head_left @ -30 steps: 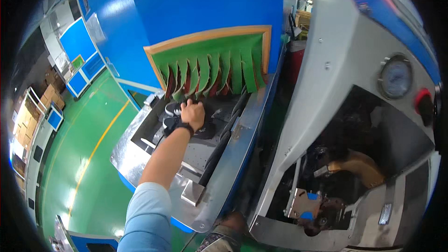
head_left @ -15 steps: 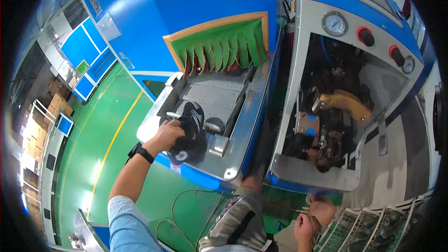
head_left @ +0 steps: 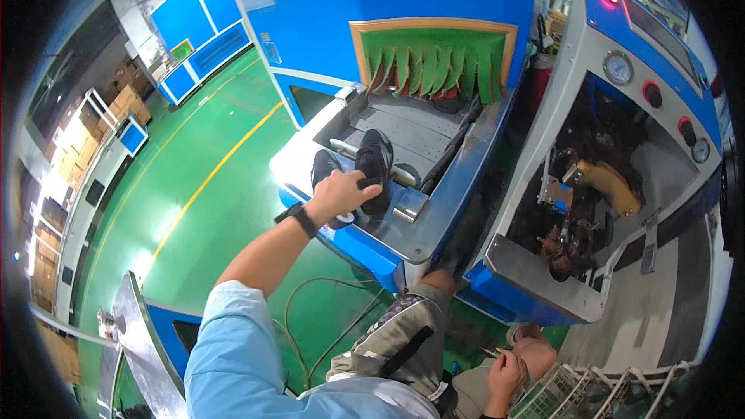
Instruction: Operating machinery to prepare shoes and removing lasts from the finished products in a factory setting.
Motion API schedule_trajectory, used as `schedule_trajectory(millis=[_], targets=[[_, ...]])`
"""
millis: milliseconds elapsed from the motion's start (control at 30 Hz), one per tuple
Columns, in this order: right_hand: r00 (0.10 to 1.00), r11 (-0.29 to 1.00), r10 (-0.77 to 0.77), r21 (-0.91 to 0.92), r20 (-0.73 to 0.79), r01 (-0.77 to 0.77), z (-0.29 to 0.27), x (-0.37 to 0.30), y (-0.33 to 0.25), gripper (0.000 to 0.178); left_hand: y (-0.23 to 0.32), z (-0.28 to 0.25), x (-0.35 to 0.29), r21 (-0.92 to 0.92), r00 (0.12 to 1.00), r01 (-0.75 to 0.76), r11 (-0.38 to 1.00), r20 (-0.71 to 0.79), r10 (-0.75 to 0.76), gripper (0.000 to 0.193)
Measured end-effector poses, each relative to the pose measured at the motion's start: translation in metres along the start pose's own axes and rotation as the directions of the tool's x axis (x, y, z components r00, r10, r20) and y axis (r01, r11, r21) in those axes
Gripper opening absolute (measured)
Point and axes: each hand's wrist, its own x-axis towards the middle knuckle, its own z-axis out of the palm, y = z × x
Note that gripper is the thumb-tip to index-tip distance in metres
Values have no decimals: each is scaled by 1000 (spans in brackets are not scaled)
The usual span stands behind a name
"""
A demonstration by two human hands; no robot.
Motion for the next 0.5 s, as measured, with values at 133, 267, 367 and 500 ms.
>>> schedule_trajectory(millis=[133,267,367,500], targets=[[995,998,-62,-2,83,62,3,-2,4,13,-19,-13,-24,2,1000,-26,1000,15,26,59],[979,976,-201,76,-46,204,16,-8,28,22,-29,1,-59,-102,987,-127,987,-114,115,47],[976,976,-212,51,43,210,17,5,29,21,-70,-8,-162,-85,999,-19,996,-41,15,53],[937,948,-317,27,148,316,9,28,16,20,-143,-6,-330,-3,974,181,983,-141,-180,49]])
